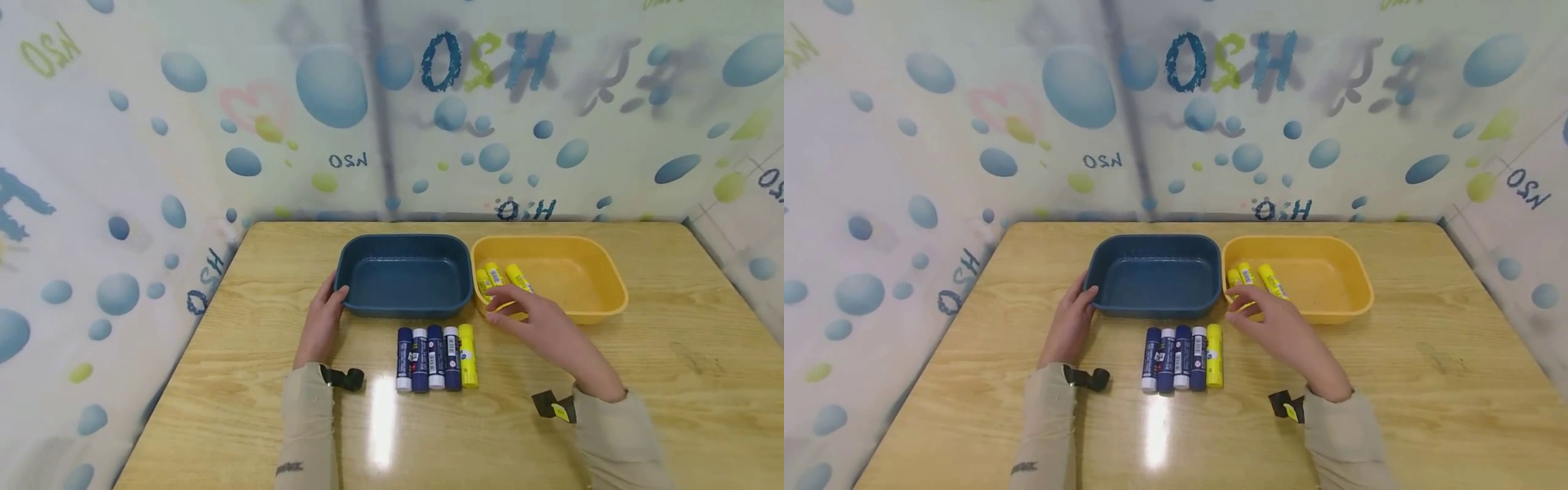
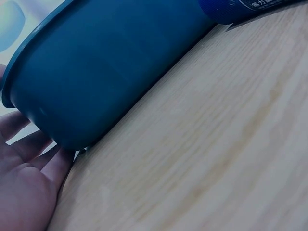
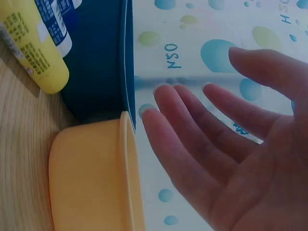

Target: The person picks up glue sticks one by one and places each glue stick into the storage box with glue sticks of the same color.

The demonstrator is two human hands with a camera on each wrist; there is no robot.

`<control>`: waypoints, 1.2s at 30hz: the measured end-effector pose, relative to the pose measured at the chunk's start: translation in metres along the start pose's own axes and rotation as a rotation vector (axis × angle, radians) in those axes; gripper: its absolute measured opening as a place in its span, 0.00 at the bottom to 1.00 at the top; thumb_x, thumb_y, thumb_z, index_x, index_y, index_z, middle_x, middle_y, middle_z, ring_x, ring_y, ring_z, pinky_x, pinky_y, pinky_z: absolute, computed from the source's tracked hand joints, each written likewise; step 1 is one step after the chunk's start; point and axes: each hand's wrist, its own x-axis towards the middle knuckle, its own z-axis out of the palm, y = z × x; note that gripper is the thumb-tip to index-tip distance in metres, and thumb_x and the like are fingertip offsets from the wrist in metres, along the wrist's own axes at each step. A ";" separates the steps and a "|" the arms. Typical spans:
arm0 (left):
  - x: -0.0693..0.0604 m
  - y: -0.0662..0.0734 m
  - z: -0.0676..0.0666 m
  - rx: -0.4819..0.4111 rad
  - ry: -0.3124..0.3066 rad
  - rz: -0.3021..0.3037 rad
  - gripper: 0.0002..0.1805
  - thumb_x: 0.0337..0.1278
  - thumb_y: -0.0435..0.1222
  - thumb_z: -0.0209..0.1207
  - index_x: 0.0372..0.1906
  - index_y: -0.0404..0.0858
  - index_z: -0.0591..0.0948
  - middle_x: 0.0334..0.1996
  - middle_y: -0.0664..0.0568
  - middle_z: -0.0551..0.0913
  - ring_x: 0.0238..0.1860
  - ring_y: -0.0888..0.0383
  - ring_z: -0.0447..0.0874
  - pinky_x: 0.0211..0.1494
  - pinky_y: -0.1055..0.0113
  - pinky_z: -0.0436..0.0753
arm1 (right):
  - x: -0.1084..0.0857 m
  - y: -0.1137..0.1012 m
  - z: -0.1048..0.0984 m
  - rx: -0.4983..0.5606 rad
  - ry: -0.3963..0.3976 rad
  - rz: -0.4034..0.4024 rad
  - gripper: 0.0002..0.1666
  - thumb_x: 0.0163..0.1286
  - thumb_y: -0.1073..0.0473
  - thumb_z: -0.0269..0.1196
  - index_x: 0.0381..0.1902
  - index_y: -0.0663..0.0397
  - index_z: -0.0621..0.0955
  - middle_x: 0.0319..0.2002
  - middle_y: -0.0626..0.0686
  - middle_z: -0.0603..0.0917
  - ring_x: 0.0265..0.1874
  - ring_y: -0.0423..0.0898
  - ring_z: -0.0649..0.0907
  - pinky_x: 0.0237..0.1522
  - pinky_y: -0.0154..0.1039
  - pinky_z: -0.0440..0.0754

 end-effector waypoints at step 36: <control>-0.001 0.000 0.001 -0.070 -0.015 0.034 0.26 0.61 0.40 0.51 0.64 0.50 0.62 0.64 0.59 0.59 0.62 0.66 0.57 0.64 0.67 0.59 | 0.011 0.004 0.050 -0.200 -0.227 0.149 0.35 0.61 0.46 0.58 0.63 0.50 0.63 0.28 0.46 0.76 0.20 0.43 0.73 0.21 0.36 0.71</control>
